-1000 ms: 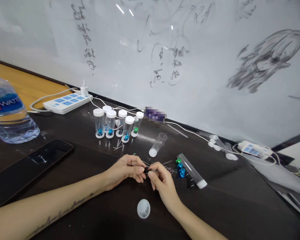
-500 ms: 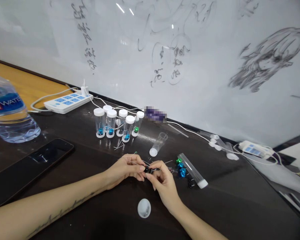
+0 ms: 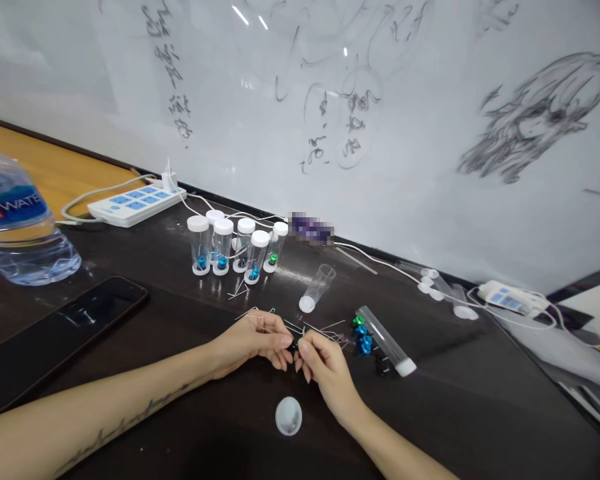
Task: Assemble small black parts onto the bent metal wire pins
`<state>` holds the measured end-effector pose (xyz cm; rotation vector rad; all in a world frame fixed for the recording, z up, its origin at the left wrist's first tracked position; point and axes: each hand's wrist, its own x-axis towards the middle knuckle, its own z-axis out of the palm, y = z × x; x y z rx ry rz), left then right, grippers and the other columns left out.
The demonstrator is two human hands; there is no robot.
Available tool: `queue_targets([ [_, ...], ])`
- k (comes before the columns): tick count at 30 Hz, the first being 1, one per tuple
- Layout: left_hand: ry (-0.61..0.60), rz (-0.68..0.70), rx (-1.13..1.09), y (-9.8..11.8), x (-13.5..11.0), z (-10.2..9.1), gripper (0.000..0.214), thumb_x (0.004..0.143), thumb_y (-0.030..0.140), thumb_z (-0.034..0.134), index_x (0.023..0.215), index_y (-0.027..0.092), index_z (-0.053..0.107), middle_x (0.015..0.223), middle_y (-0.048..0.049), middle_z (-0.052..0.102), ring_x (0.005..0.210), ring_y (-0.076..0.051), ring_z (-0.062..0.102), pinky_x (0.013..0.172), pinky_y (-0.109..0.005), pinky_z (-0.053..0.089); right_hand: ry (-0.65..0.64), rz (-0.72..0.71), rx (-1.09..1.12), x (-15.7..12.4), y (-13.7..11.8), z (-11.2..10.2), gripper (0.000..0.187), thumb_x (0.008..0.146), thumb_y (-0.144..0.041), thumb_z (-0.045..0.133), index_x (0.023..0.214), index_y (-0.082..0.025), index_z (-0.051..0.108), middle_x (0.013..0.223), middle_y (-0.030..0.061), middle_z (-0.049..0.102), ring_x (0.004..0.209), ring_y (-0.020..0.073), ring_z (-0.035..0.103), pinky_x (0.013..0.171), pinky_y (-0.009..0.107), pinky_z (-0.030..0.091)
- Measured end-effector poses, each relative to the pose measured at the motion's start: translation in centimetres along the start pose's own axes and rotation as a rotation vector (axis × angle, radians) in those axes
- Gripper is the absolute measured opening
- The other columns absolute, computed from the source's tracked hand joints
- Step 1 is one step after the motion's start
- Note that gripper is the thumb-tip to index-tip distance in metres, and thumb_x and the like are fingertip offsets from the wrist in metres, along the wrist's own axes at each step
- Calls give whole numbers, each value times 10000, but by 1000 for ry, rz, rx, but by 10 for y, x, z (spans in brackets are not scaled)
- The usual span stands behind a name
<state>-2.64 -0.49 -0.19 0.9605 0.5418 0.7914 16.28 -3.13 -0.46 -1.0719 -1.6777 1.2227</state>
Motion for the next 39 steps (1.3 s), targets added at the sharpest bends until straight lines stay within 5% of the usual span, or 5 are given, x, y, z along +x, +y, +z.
queue_targets([
  [9, 50, 16, -18, -1, 2, -2, 176, 763, 268, 733, 751, 102, 675, 679, -88, 741, 589, -149, 688, 598, -237, 555, 97, -54, -1, -2, 0, 3, 199, 843, -348, 663, 913, -204, 545, 852, 3, 560, 466, 67, 418, 443, 221, 327],
  [16, 44, -9, -15, 0, 0, 0, 186, 742, 270, 750, 781, 99, 688, 683, -99, 746, 586, -154, 688, 592, -243, 552, 16, -8, 17, 1, 3, 0, 315, 934, -418, 514, 734, -175, 522, 540, -55, 437, 443, 80, 378, 445, 218, 275],
  [24, 54, 9, -21, -2, 2, -2, 185, 744, 273, 749, 765, 100, 685, 687, -86, 744, 581, -147, 689, 605, -239, 554, 98, -33, -9, -2, 2, 3, 211, 838, -358, 667, 928, -212, 545, 759, -23, 549, 461, 79, 425, 445, 221, 329],
  [31, 30, -2, -12, -1, 0, -1, 191, 751, 277, 744, 779, 97, 685, 697, -106, 745, 596, -151, 689, 600, -235, 554, 24, 7, 20, 1, 2, 1, 289, 909, -433, 545, 770, -181, 525, 611, -38, 521, 439, 79, 403, 434, 211, 288],
  [39, 60, 9, 4, -2, 2, -2, 181, 728, 274, 759, 746, 106, 695, 672, -72, 735, 577, -151, 684, 591, -246, 562, 77, -11, -3, 0, 8, 2, 183, 824, -292, 687, 877, -211, 532, 487, -111, 407, 406, 82, 378, 461, 213, 274],
])
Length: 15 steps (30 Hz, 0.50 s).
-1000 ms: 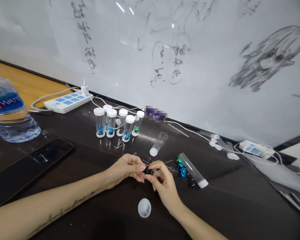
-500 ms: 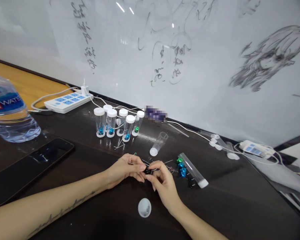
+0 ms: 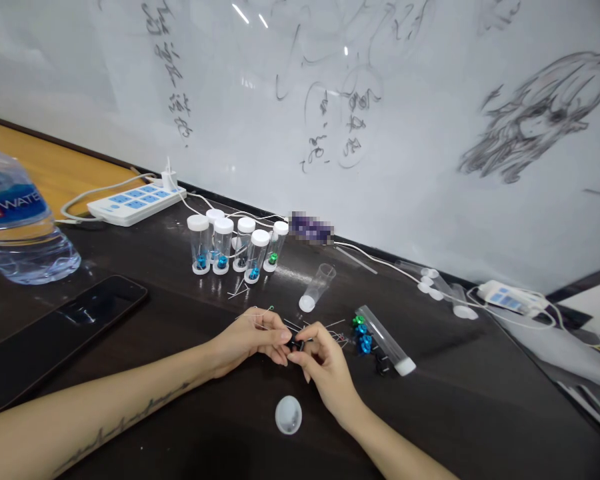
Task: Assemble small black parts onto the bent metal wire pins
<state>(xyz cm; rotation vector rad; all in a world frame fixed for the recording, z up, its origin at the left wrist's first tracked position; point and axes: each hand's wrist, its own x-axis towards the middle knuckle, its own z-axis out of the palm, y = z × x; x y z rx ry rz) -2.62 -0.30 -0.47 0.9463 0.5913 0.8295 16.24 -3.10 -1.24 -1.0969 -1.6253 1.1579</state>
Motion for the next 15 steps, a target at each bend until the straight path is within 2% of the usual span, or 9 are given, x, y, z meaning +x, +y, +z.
queue_targets([
  [4, -13, -6, -11, 1, -1, 1, 177, 752, 271, 740, 753, 102, 687, 678, -90, 741, 567, -142, 681, 574, -226, 552, -17, -2, 41, 1, 1, -1, 198, 828, -320, 684, 857, -202, 529, 520, -94, 457, 410, 71, 382, 442, 201, 265],
  [7, -25, -13, -18, 2, -2, 2, 162, 768, 254, 727, 758, 100, 677, 685, -105, 748, 578, -140, 687, 580, -217, 552, -58, 12, 54, 2, -1, -1, 248, 901, -403, 573, 796, -186, 514, 600, -40, 556, 421, 71, 399, 426, 201, 270],
  [10, -30, -17, -19, 4, -1, 3, 149, 772, 238, 724, 763, 97, 674, 689, -107, 751, 578, -137, 688, 586, -216, 557, -75, 13, -3, 2, -5, -1, 337, 954, -416, 477, 716, -177, 494, 577, -18, 580, 420, 73, 405, 440, 208, 280],
  [12, -34, -12, -21, 3, -1, 2, 144, 777, 232, 719, 769, 94, 678, 690, -105, 751, 580, -135, 689, 585, -211, 557, -70, 13, -13, 1, -7, -1, 318, 951, -402, 490, 727, -177, 500, 587, -21, 579, 426, 71, 406, 441, 206, 282],
  [15, -30, 11, -29, 2, 0, 1, 135, 781, 223, 715, 768, 92, 682, 682, -91, 748, 585, -136, 693, 584, -209, 559, -19, 11, -2, -1, -5, 0, 195, 890, -356, 609, 831, -192, 522, 581, -60, 520, 430, 68, 399, 434, 192, 282],
])
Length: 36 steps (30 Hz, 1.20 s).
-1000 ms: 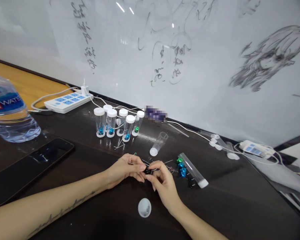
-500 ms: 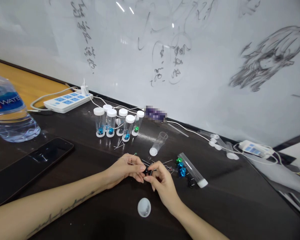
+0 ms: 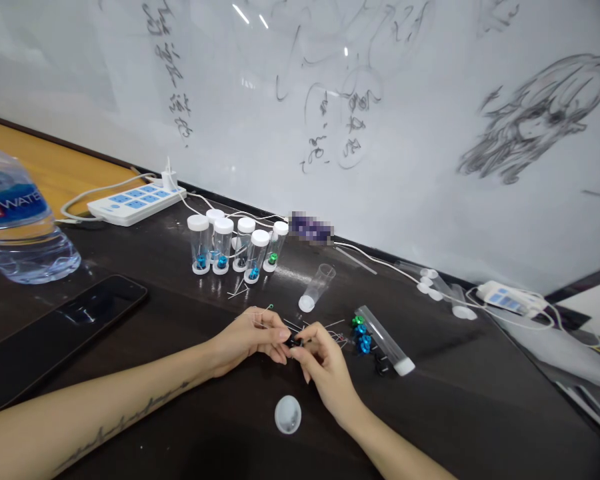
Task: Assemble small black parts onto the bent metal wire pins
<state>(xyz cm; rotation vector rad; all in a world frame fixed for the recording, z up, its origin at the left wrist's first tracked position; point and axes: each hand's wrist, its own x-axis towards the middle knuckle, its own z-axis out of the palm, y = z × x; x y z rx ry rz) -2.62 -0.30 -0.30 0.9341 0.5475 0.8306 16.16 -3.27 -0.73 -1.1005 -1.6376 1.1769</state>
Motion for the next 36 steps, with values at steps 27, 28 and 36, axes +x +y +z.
queue_targets([
  [27, -21, -14, -3, -1, -1, 0, 142, 765, 215, 726, 798, 83, 685, 693, -112, 753, 580, -147, 695, 581, -225, 561, -79, -21, -47, 1, 4, -3, 389, 952, -430, 474, 669, -167, 515, 538, -24, 536, 421, 76, 405, 443, 213, 278],
  [28, -18, -11, -5, -1, -1, 0, 141, 765, 215, 725, 795, 83, 685, 687, -110, 752, 576, -145, 694, 581, -224, 561, -71, -19, -44, 0, 5, -3, 365, 944, -425, 495, 686, -168, 520, 548, -27, 536, 423, 76, 407, 443, 212, 280],
  [36, -14, -7, -2, 0, -1, 1, 141, 760, 218, 731, 796, 91, 683, 688, -101, 751, 584, -145, 693, 593, -229, 561, -46, -15, -32, 1, 5, -2, 328, 926, -438, 527, 729, -177, 529, 530, -50, 492, 430, 80, 401, 450, 209, 294],
])
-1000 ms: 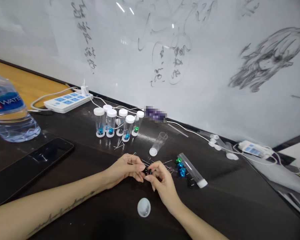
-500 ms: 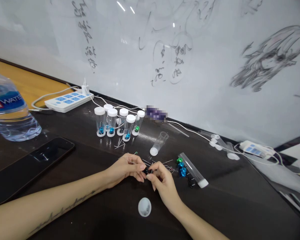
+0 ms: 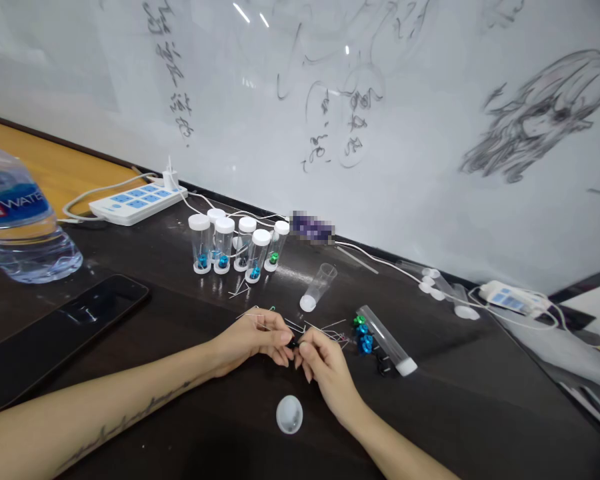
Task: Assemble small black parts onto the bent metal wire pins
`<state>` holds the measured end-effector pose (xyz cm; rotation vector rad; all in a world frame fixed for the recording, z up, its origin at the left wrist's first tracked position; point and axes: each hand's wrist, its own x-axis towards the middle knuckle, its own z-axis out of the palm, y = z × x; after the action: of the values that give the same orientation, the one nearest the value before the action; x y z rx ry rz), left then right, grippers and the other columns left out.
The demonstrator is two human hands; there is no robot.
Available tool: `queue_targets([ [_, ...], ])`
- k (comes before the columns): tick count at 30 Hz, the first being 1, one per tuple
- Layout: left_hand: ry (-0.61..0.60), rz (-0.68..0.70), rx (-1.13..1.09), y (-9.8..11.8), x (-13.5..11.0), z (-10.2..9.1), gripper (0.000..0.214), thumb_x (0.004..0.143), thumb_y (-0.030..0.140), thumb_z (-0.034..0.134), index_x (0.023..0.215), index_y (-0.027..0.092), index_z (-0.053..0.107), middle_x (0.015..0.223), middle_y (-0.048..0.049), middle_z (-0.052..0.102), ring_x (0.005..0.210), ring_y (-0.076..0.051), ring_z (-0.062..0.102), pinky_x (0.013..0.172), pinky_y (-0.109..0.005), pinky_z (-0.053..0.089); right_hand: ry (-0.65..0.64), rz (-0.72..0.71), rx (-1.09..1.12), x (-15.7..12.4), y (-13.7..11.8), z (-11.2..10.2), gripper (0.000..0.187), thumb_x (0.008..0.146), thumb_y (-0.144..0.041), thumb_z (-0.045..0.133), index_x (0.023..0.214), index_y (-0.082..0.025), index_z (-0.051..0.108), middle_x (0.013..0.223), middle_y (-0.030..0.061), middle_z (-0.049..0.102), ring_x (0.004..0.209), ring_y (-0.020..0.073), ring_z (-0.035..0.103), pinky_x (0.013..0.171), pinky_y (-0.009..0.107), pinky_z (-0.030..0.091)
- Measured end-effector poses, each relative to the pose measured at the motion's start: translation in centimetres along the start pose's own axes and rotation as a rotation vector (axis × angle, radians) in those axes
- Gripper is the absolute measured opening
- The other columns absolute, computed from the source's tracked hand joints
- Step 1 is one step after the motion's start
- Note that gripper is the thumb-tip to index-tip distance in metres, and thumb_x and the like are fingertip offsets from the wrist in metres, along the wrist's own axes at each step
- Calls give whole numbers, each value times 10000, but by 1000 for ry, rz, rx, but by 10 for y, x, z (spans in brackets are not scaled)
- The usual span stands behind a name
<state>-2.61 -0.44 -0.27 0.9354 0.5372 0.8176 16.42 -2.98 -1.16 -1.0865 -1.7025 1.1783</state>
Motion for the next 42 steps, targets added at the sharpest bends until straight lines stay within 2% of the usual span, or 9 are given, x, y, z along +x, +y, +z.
queue_targets([
  [4, 6, -3, 6, 1, -1, 2, 143, 756, 212, 737, 797, 87, 680, 698, -103, 751, 581, -140, 688, 590, -227, 558, -39, -17, -51, -1, -3, -1, 464, 987, -445, 385, 648, -162, 530, 480, -37, 475, 420, 80, 398, 457, 218, 293],
  [10, 62, 43, -54, -1, 1, -2, 137, 792, 226, 707, 788, 93, 673, 726, -98, 750, 619, -129, 691, 622, -208, 550, 47, 21, 61, 0, -3, 1, 244, 917, -417, 550, 1024, -201, 520, 621, -68, 456, 425, 68, 393, 406, 185, 278],
  [13, 44, 38, -37, -1, 1, -2, 138, 781, 223, 716, 796, 92, 677, 724, -103, 751, 615, -137, 691, 610, -220, 552, 26, 22, 23, 1, -5, 1, 225, 920, -405, 550, 883, -183, 550, 560, -73, 431, 424, 70, 386, 417, 188, 286],
  [19, 24, 17, 21, 0, 0, 1, 175, 740, 246, 751, 798, 95, 683, 686, -99, 749, 565, -144, 680, 581, -242, 553, -25, 15, -84, 1, -7, 0, 483, 985, -433, 393, 631, -150, 562, 512, -19, 507, 428, 80, 423, 446, 213, 298],
  [26, 31, 31, -3, -2, 1, -2, 161, 749, 246, 744, 789, 101, 687, 684, -79, 743, 580, -143, 681, 579, -229, 543, 47, -4, -30, 0, -4, 0, 181, 866, -341, 637, 824, -186, 553, 532, -81, 436, 427, 75, 398, 446, 197, 290],
  [29, 30, 20, 0, -1, 1, -2, 170, 745, 252, 747, 794, 101, 687, 686, -82, 744, 573, -141, 678, 577, -230, 545, 37, -2, 10, -1, -2, 0, 191, 851, -339, 654, 822, -192, 536, 550, -79, 459, 427, 74, 404, 436, 193, 288],
  [34, 9, 15, 22, 1, 0, 1, 169, 745, 245, 749, 794, 99, 679, 679, -94, 746, 569, -140, 679, 580, -229, 548, -64, -11, -62, -1, -4, 0, 394, 967, -405, 446, 668, -164, 535, 548, -25, 527, 444, 85, 424, 462, 214, 304],
  [39, 26, 34, -4, -1, 1, 0, 160, 741, 239, 752, 783, 100, 686, 656, -69, 733, 567, -139, 679, 578, -223, 548, 42, 5, -46, -1, -3, 1, 207, 858, -380, 644, 840, -197, 551, 521, -82, 445, 426, 87, 396, 451, 205, 291],
  [42, 26, 25, -6, -1, 1, 0, 166, 739, 247, 755, 790, 104, 688, 668, -72, 737, 567, -138, 677, 582, -229, 550, 36, 5, -32, -1, -3, 1, 217, 866, -385, 632, 812, -195, 543, 513, -81, 447, 426, 87, 400, 452, 205, 293],
])
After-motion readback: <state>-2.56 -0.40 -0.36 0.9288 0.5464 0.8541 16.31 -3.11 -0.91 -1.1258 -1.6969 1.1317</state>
